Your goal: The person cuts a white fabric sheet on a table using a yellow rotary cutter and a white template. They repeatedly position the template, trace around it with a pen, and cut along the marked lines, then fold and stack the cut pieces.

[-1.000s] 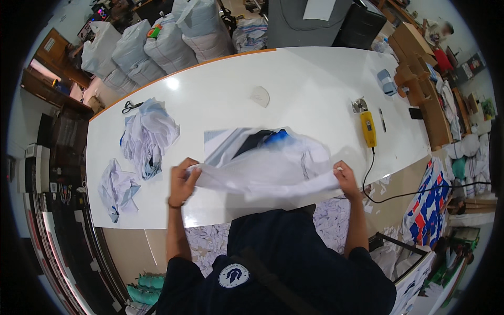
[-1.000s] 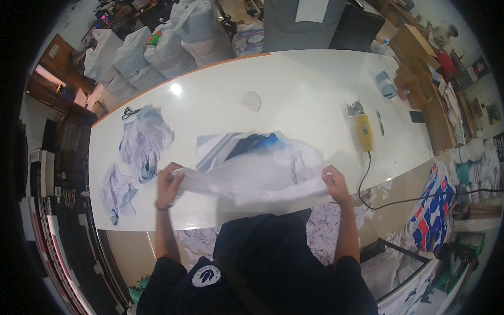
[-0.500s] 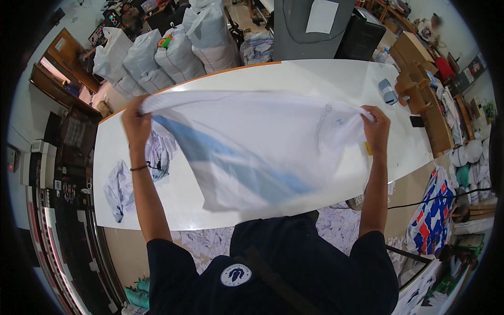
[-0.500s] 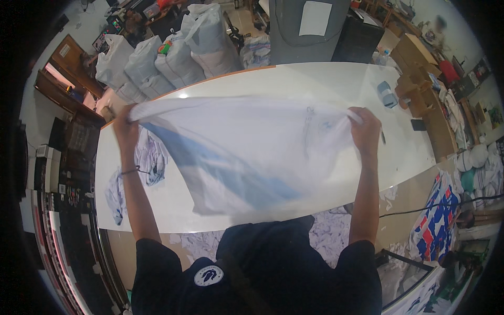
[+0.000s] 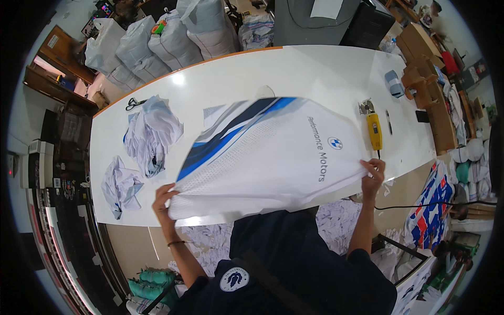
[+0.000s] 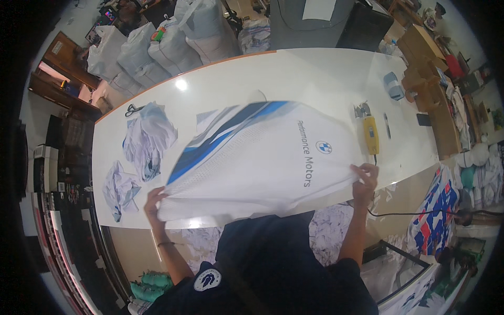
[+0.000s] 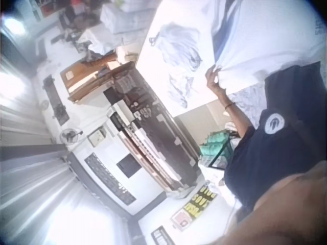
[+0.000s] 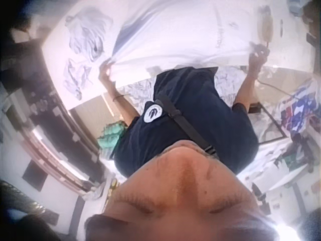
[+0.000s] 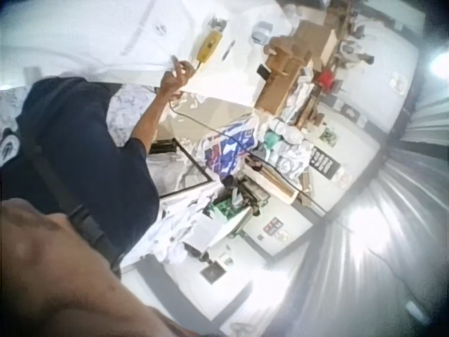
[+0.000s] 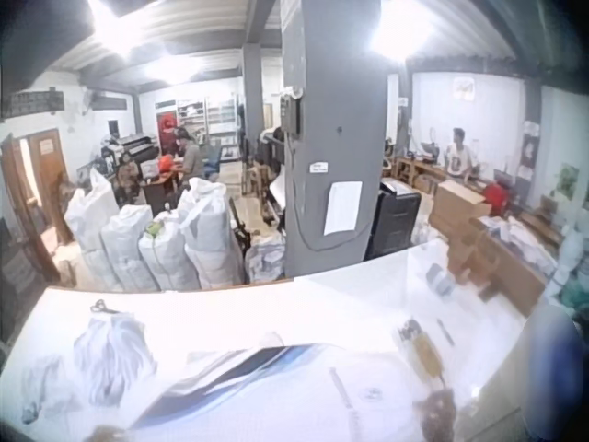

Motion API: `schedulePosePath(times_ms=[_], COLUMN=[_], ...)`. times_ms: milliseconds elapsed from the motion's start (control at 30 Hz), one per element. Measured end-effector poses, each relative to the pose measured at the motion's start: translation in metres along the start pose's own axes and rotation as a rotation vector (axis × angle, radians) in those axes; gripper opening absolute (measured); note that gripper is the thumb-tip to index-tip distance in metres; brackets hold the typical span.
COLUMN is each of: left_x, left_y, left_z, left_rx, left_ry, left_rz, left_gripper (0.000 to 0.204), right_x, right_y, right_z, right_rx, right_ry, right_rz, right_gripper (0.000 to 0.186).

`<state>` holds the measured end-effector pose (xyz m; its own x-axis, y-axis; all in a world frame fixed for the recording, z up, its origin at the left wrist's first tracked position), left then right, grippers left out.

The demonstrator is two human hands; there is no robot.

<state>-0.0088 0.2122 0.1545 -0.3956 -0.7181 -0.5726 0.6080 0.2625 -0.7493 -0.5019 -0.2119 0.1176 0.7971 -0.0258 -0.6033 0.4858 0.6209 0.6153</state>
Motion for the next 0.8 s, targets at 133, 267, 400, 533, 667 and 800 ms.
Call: schedulePosePath(times_ms=[133,267,400,533,667,800], left_x=[0.042,0.072,0.09,0.092,0.095,0.096], left_y=[0.055,0.082,0.088,0.056,0.056,0.077], left_z=[-0.038,-0.07,-0.092,-0.104,-0.115,-0.125], left_rx=[-0.059,-0.151,0.011,0.139,0.197,0.153], left_ry=[0.137,0.205,0.266,0.316,0.37,0.368], left_rz=[0.28,0.426,0.426,0.384,0.367,0.421], left_gripper=[0.039,0.043,0.037,0.03,0.032,0.028], right_x=[0.035,0.05,0.054,0.059,0.075,0.086], right_y=[-0.042,-0.039,-0.025,0.003,0.027,0.034], right_z=[-0.045,-0.068,-0.095,-0.123,-0.144,-0.145], right_rx=[0.056,0.066,0.057,-0.016,-0.013,-0.023], right_ry=[0.132,0.2,0.321,0.438,0.509,0.512], right_rz=[-0.137,-0.208,-0.027,0.092,0.108,0.037], right_gripper=[0.05,0.048,0.031,0.021,0.028,0.024])
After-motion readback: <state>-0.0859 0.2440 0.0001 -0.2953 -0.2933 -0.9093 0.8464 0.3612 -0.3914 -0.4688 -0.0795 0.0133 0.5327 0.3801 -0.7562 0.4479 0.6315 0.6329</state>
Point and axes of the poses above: each hand's wrist, its own z-axis towards the middle knuckle, its own x-axis out of the palm, y = z × x, the point moved 1 cm from there along z, towards the middle knuckle, and after that the axes turned 5 degrees about z, right-handed, at the moved point
